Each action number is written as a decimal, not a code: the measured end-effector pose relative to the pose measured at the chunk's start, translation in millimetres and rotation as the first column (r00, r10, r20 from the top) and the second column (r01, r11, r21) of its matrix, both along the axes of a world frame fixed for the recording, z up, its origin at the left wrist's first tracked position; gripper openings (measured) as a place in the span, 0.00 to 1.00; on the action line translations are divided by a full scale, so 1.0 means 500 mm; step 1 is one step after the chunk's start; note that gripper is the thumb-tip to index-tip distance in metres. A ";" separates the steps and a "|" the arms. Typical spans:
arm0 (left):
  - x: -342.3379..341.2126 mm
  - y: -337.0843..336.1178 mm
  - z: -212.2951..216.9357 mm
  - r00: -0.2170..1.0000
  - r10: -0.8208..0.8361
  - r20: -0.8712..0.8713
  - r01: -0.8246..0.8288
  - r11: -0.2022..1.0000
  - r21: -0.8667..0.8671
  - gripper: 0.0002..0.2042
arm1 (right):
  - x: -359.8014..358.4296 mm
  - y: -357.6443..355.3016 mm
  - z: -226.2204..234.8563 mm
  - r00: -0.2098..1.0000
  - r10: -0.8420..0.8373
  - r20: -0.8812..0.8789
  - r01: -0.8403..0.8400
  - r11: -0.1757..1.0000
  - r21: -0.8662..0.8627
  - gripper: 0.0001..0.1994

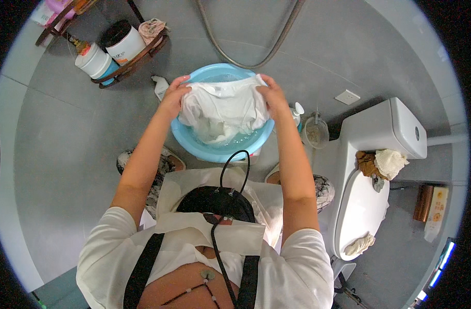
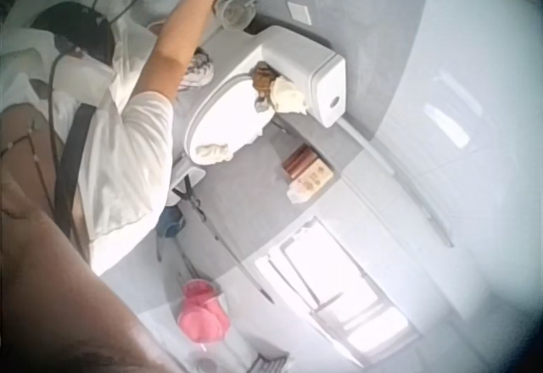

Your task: The person washes a white cloth by hand in a blue basin filled with water, repeatedly scrubbing and wringing the fabric.

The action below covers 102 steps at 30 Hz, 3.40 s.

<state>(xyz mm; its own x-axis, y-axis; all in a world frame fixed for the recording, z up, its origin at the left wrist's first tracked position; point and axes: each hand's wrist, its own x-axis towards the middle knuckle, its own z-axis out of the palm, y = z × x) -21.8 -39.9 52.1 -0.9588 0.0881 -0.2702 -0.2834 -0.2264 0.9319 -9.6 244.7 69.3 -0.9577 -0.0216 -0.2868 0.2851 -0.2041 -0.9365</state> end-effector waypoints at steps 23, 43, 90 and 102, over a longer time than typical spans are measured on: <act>0.027 0.062 -0.157 0.727 -0.619 0.296 0.256 -0.156 -0.954 0.28 | 0.009 -0.079 -0.211 0.827 0.436 0.354 -0.393 -0.002 0.920 0.20; -0.009 0.162 -0.132 0.973 0.020 0.231 -0.157 0.792 0.591 0.21 | 0.052 -0.222 -0.065 0.779 0.130 -0.614 0.238 0.844 0.481 0.21; 0.032 0.091 -0.186 0.971 -0.028 0.239 0.029 1.000 -0.001 0.32 | -0.029 -0.099 -0.375 0.928 -0.115 0.355 -0.038 0.917 0.396 0.28; 0.030 0.087 -0.167 0.961 -0.200 0.191 0.247 0.931 -0.267 0.24 | -0.024 -0.113 -0.317 0.968 -0.061 0.242 -0.082 0.839 0.539 0.23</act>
<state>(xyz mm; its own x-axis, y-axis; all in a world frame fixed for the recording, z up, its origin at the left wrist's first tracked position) -7.1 3.8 -31.3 -0.8660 0.1918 -0.4618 -0.4442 0.1290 0.8866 -21.4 188.1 -89.2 -0.8581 0.1956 -0.4748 0.5135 0.3184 -0.7968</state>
